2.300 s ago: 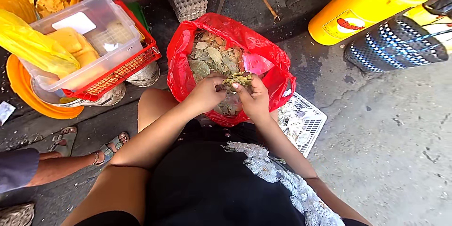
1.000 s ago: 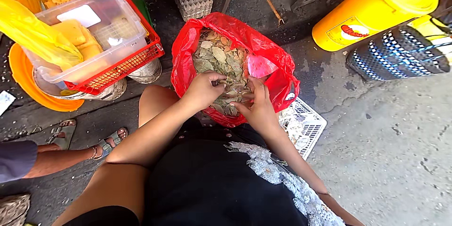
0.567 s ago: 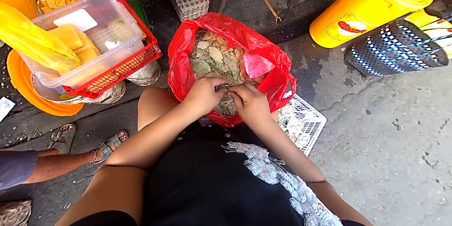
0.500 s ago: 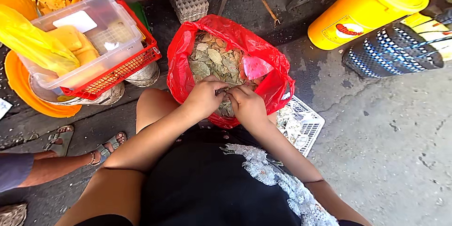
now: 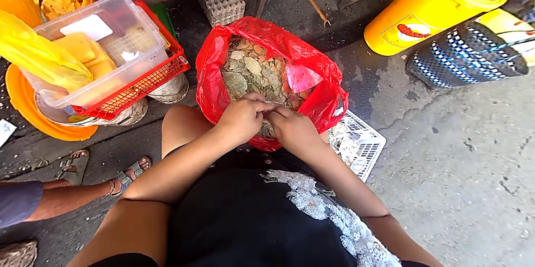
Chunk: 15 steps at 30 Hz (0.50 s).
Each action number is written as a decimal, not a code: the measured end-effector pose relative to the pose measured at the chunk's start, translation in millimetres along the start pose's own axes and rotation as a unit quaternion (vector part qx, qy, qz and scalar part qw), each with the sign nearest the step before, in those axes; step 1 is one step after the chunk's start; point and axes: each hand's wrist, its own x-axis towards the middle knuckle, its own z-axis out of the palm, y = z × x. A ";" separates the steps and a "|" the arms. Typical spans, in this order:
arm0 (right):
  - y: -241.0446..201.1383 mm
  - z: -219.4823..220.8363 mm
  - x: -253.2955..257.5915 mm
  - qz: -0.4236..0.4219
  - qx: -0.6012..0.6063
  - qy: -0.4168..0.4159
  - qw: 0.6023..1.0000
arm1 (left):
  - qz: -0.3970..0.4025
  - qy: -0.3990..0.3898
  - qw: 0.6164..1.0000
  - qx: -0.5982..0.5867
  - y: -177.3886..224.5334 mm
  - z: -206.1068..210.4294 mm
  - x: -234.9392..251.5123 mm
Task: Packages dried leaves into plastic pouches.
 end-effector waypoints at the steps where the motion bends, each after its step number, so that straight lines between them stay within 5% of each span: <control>1: -2.1 -4.0 -1.5 -0.010 -0.004 0.013 1.000 | -0.002 -0.021 0.999 0.030 -0.5 -0.6 -0.1; 4: -8.1 -13.6 -5.9 -0.056 0.016 -0.003 0.998 | -0.036 -0.070 0.994 0.070 -2.1 -2.6 1.5; 8: 1.5 -22.6 7.7 -0.059 0.145 0.044 0.987 | 0.014 0.070 0.997 0.027 -11.1 -24.0 0.0; 11: 34.7 -11.8 35.0 0.059 0.244 0.143 0.957 | 0.037 0.149 0.988 -0.004 -14.6 -51.5 -10.0; 15: 79.2 30.2 72.1 0.291 0.229 -0.082 0.925 | 0.041 0.264 0.963 -0.033 -18.6 -72.5 -20.8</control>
